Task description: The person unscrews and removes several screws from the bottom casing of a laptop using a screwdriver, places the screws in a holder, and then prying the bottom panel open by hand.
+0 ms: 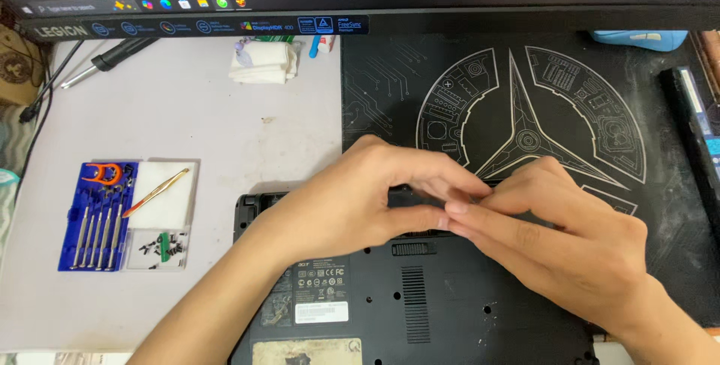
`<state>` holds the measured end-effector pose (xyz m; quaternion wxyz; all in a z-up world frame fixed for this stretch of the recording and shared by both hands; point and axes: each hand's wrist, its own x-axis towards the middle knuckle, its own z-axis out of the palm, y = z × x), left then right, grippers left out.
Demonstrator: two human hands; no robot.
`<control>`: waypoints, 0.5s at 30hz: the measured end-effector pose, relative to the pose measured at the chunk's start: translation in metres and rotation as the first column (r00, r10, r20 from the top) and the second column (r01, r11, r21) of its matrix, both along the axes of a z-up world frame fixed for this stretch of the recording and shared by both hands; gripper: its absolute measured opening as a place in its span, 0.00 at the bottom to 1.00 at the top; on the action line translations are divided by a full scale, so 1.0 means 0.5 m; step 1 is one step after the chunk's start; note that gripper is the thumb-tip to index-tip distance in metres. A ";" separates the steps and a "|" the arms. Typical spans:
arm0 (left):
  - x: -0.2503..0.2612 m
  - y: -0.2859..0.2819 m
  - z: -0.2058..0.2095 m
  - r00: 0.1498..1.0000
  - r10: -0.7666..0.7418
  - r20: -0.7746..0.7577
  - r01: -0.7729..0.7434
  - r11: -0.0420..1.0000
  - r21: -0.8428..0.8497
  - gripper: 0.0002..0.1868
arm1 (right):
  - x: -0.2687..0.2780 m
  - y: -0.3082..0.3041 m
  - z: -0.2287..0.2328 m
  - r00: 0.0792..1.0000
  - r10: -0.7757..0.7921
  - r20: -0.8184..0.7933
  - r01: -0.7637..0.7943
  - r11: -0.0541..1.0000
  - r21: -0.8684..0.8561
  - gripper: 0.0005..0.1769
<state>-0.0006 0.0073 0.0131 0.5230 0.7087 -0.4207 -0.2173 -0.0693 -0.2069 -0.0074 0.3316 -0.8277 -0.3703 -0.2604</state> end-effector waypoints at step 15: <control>0.006 -0.001 -0.003 0.988 -0.146 -0.058 0.150 0.987 0.065 0.28 | -0.005 -0.019 -0.007 1.000 0.020 -0.017 -0.022 0.986 -0.165 0.14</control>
